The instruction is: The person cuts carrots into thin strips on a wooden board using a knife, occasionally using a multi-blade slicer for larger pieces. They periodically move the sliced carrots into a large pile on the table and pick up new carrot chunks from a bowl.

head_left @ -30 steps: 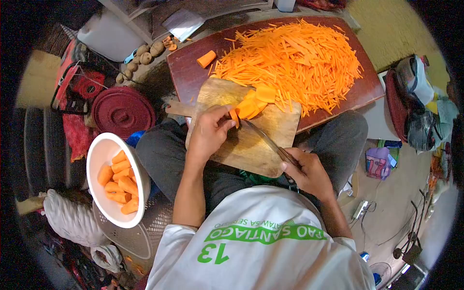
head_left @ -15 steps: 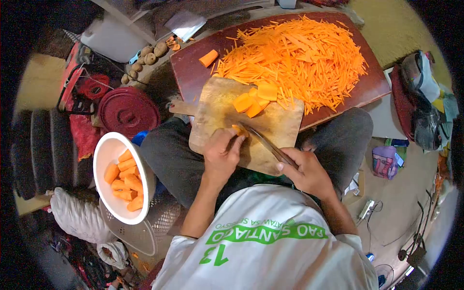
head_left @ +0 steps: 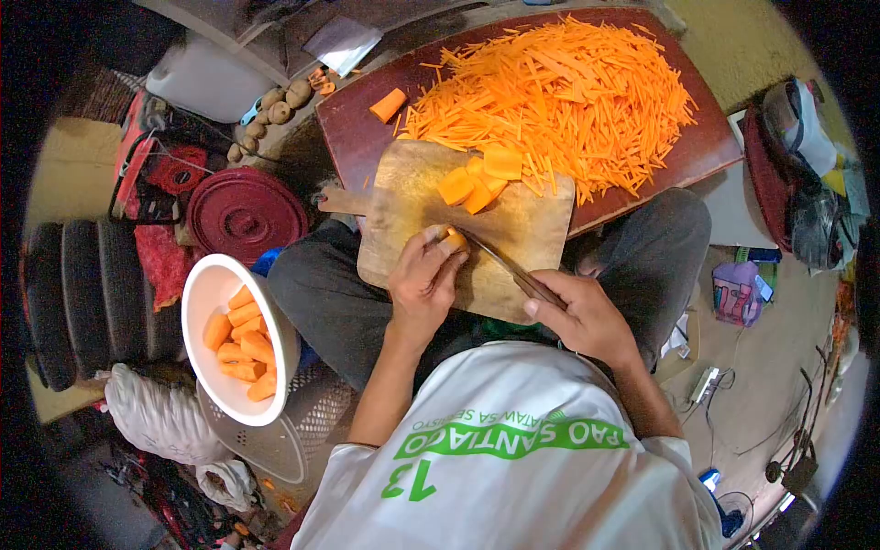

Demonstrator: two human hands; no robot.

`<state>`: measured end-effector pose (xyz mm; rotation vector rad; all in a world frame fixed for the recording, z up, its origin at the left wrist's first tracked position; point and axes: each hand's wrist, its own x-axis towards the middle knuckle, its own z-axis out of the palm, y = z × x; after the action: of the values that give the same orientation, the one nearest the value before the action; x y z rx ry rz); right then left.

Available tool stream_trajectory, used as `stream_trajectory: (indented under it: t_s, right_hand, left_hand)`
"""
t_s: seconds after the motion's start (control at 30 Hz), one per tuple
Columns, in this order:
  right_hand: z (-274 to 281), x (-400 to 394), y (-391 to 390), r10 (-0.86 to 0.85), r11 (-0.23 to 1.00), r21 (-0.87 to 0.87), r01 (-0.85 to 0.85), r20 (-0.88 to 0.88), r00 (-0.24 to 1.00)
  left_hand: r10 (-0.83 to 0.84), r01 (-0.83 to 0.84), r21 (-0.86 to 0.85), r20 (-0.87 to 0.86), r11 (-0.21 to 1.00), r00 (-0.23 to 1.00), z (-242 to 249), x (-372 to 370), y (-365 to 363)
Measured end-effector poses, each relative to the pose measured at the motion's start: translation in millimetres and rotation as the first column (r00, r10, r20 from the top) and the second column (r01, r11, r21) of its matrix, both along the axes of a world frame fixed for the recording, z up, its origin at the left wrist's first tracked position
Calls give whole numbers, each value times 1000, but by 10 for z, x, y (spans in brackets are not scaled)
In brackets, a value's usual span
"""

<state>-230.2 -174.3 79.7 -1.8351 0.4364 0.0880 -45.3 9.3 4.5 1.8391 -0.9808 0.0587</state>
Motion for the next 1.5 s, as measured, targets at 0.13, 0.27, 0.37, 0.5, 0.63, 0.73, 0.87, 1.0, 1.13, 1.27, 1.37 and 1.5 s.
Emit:
stream_trajectory:
  t_s: [0.13,0.27,0.37,0.5,0.63,0.73,0.87,1.0,1.13,1.27,1.37,1.5]
  right_hand:
    - [68,41,-20,17,1000,22,-17,-42,999]
    - [130,26,-17,23,1000,-19,-23,-10,1000]
    - [285,-4,-5,11,999,-51,-10,25,1000]
    - [322,-39,-5,23,999,-49,-23,-1,1000]
    - [303,-67,12,22,999,-45,-24,-24,999]
    - [322,-65,26,27,998,-59,-29,-32,999]
    - [333,-57,23,32,997,-71,-35,-34,999]
    - [416,-45,12,53,993,-103,-60,-70,996]
    - [408,-47,-1,68,991,-115,-74,-53,996]
    - [421,-41,4,69,990,-123,-72,-26,997]
    - [449,-35,8,66,987,-144,-70,-32,997]
    - [368,-59,47,32,982,-186,-20,60,998]
  left_hand:
    - [27,-27,10,-11,1000,1000,128,-41,-47]
    - [29,-30,20,27,999,999,88,-26,-39]
    - [27,-30,42,56,999,998,82,-23,-48]
    - [38,-42,38,111,998,993,55,-35,-81]
    - [38,-44,40,128,998,991,81,-30,-89]
    - [31,-35,32,119,999,992,72,-36,-84]
    - [30,-34,26,127,999,991,77,-38,-94]
    - [58,-63,46,111,997,992,55,-59,-76]
    - [46,-52,50,107,997,993,82,-60,-80]
    - [34,-42,64,118,997,992,84,-57,-72]
    - [30,-37,43,144,998,989,66,-48,-85]
    - [33,-34,2,214,999,976,62,-32,-115]
